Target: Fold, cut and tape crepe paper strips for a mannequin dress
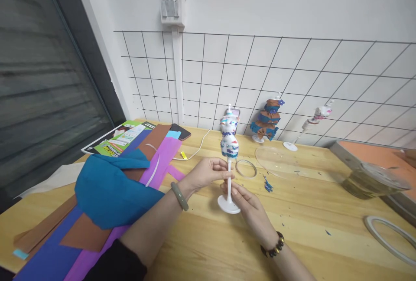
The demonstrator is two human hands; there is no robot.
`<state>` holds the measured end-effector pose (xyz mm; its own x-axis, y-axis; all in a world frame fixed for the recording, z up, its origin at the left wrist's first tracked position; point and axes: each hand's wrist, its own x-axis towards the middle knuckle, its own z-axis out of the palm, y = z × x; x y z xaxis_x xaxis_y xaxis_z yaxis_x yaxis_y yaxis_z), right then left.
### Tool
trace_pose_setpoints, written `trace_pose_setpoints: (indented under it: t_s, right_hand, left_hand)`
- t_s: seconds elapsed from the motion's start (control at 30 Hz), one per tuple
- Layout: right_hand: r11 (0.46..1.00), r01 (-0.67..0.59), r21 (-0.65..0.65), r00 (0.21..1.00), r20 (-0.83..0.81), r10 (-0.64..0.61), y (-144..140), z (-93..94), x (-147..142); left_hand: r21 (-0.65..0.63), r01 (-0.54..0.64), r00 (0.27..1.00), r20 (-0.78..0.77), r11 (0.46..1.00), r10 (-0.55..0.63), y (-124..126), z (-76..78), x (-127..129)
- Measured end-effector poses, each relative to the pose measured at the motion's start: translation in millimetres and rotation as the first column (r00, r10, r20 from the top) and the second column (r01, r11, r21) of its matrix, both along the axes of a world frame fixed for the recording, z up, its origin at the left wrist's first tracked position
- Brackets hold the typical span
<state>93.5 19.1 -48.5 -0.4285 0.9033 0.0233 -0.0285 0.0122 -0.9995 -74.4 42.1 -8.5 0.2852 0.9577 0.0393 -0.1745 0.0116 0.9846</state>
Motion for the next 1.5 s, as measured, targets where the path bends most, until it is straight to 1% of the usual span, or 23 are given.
trace_pose_setpoints:
  t_s: [0.07, 0.13, 0.2, 0.27, 0.37, 0.47, 0.57, 0.67, 0.77, 0.87, 0.97, 1.03, 1.13, 1.2, 1.27, 1.33, 1.4, 1.43, 1.47, 1.5]
  right_hand:
    - [0.994, 0.108, 0.01, 0.994, 0.007, -0.108, 3, -2.6, 0]
    - [0.977, 0.212, 0.021, 0.977, 0.017, -0.212, 6, -6.9, 0]
    - [0.964, 0.262, 0.038, 0.964, 0.04, -0.264, 10, -11.4, 2]
    - [0.958, 0.28, 0.058, 0.956, 0.076, -0.284, 12, -14.3, 4]
    - [0.958, 0.277, 0.076, 0.947, 0.143, -0.286, 11, -14.7, 6]
    - [0.959, 0.273, 0.072, 0.934, 0.22, -0.283, 7, -13.1, 6]
    - [0.962, 0.267, 0.064, 0.919, 0.282, -0.274, 5, -12.3, 6]
    - [0.97, 0.233, 0.068, 0.917, 0.318, -0.242, 4, -13.7, 5]
    - [0.983, 0.172, 0.068, 0.923, 0.337, -0.185, 4, -17.6, 4]
    - [0.989, 0.128, 0.075, 0.927, 0.345, -0.147, 4, -21.9, 3]
    - [0.985, 0.133, 0.112, 0.931, 0.326, -0.162, 4, -21.7, 3]
    - [0.973, 0.17, 0.155, 0.932, 0.296, -0.209, 4, -17.9, 5]
    - [0.934, 0.27, 0.234, 0.92, 0.221, -0.322, 6, -8.2, 10]
    - [0.888, 0.362, 0.283, 0.896, 0.155, -0.415, 9, -1.2, 15]
    - [0.821, 0.465, 0.331, 0.852, 0.085, -0.517, 13, 5.0, 23]
    - [0.727, 0.572, 0.38, 0.788, -0.008, -0.616, 18, 10.2, 30]
    - [0.634, 0.658, 0.405, 0.722, -0.103, -0.684, 22, 14.5, 36]
    - [0.602, 0.688, 0.406, 0.697, -0.137, -0.704, 23, 16.4, 38]
    - [0.583, 0.707, 0.4, 0.68, -0.158, -0.716, 25, 18.2, 40]
    - [0.578, 0.717, 0.391, 0.671, -0.162, -0.723, 26, 19.8, 41]
  left_hand:
    - [0.048, -0.11, 0.994, -0.023, 0.993, 0.111, 3, -1.8, 0]
    - [0.096, -0.205, 0.976, -0.055, 0.974, 0.211, 7, -4.7, -1]
    - [0.129, -0.271, 0.956, -0.083, 0.954, 0.283, 11, -8.9, -4]
    - [0.151, -0.317, 0.936, -0.111, 0.936, 0.334, 17, -14.2, -8]
    - [0.21, -0.37, 0.901, -0.155, 0.905, 0.405, 24, -23.3, -17]
    - [0.275, -0.398, 0.867, -0.199, 0.875, 0.457, 30, -31.7, -24]
    - [0.294, -0.421, 0.84, -0.231, 0.858, 0.491, 33, -36.5, -29]
    - [0.302, -0.449, 0.818, -0.24, 0.841, 0.523, 35, -37.3, -30]
    - [0.313, -0.473, 0.798, -0.243, 0.824, 0.551, 35, -36.3, -29]
    - [0.322, -0.478, 0.791, -0.246, 0.817, 0.56, 33, -35.5, -25]
    - [0.346, -0.462, 0.791, -0.255, 0.817, 0.555, 30, -34.3, -20]
    - [0.372, -0.437, 0.792, -0.273, 0.819, 0.546, 26, -32.4, -15]
    - [0.417, -0.38, 0.79, -0.318, 0.826, 0.524, 18, -27.5, -5]
    - [0.445, -0.332, 0.785, -0.359, 0.832, 0.505, 11, -23.7, 3]
    - [0.468, -0.278, 0.776, -0.405, 0.839, 0.483, 5, -20.7, 10]
    - [0.498, -0.219, 0.767, -0.444, 0.839, 0.463, -1, -19.2, 18]
    - [0.535, -0.166, 0.748, -0.479, 0.828, 0.459, -6, -19.1, 25]
    - [0.555, -0.145, 0.733, -0.497, 0.819, 0.466, -8, -19.4, 27]
    - [0.57, -0.127, 0.711, -0.518, 0.812, 0.475, -10, -19.7, 30]
    - [0.583, -0.108, 0.687, -0.542, 0.805, 0.484, -12, -19.9, 32]
